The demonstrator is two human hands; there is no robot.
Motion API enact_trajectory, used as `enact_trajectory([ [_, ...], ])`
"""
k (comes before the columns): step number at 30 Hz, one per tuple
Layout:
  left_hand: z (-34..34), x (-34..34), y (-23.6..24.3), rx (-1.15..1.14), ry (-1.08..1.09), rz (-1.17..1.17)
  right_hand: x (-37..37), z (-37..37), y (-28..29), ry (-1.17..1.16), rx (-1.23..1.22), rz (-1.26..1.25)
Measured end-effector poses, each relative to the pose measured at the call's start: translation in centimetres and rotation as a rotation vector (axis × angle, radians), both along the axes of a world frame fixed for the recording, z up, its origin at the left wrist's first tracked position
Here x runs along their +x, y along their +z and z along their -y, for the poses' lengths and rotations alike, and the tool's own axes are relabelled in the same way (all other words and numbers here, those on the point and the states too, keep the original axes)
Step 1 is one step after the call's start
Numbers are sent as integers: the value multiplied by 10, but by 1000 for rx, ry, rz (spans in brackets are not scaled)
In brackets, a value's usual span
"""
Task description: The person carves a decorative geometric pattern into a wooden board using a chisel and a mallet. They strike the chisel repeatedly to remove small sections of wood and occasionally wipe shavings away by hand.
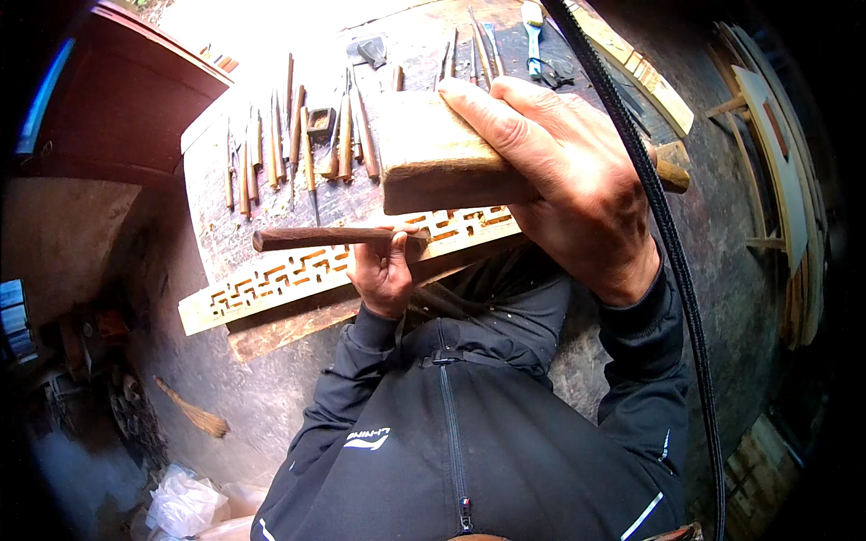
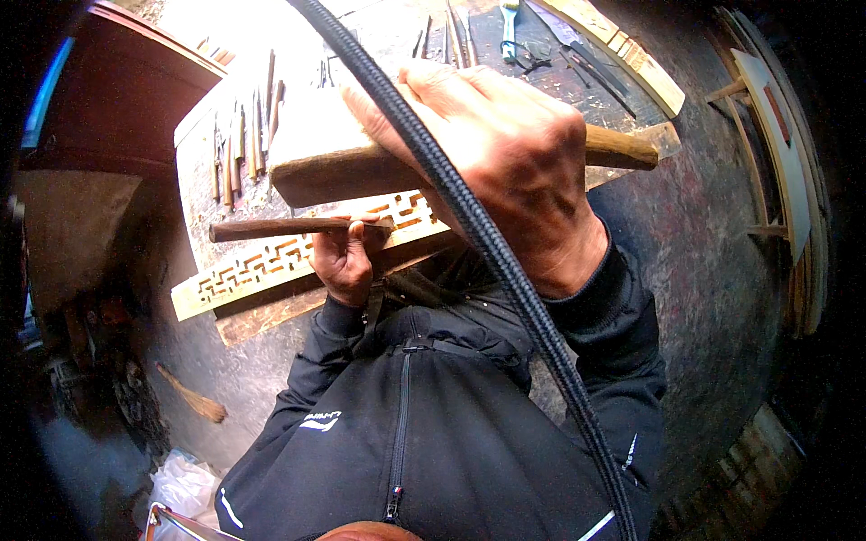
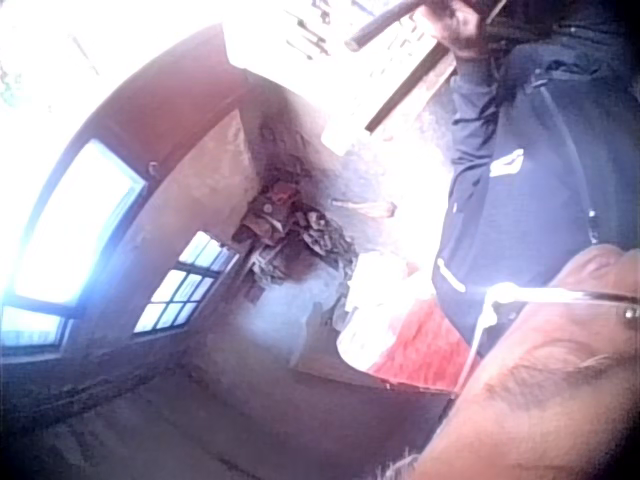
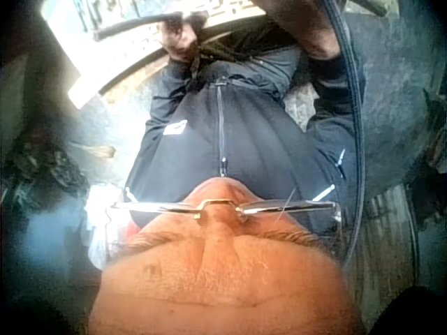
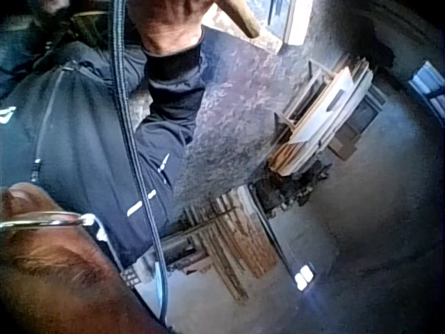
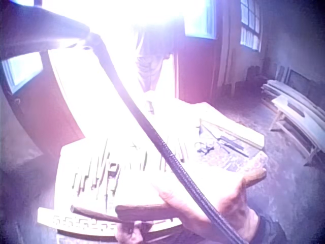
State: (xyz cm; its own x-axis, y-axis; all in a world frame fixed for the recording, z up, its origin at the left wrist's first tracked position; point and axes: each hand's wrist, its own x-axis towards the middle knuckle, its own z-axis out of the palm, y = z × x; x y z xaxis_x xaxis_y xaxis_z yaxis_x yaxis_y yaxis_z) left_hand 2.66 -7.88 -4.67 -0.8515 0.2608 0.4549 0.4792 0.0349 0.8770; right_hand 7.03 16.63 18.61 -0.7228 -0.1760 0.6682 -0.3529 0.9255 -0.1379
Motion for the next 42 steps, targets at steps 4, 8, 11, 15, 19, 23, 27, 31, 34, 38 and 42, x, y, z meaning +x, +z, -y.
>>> enact_trajectory([
  [4, 0, 2, -5, 87, -24, 116, 1, 2, 1, -5, -3, 27],
  [8, -5, 2, -2, 95, -38, 114, -2, 4, -1, 8, 5, 9],
  [11, -6, -1, 12, -30, -61, 74, -6, 5, -1, 13, 27, -24],
  [15, -11, -8, 32, -243, -17, -123, -17, 12, 6, 38, 3, -79],
  [19, -14, -14, 34, -303, -10, -289, -31, 21, 17, 65, -21, -193],
  [23, -11, -14, 36, -371, -48, -269, -27, 33, 31, -16, 70, -148],
  [27, -10, -15, 33, -397, -36, -258, -29, 27, 32, -17, 124, -187],
  [31, -19, -15, 38, -367, -19, -343, -33, 19, 16, -15, 70, -311],
  [34, -11, -16, 36, -464, -14, -326, -24, 26, 8, -87, 181, -159],
  [38, -10, -16, 35, -322, -106, -220, -17, 15, 12, -31, 79, -169],
  [42, 6, -14, 14, -203, -89, -94, -9, 11, 4, -18, -14, -148],
])
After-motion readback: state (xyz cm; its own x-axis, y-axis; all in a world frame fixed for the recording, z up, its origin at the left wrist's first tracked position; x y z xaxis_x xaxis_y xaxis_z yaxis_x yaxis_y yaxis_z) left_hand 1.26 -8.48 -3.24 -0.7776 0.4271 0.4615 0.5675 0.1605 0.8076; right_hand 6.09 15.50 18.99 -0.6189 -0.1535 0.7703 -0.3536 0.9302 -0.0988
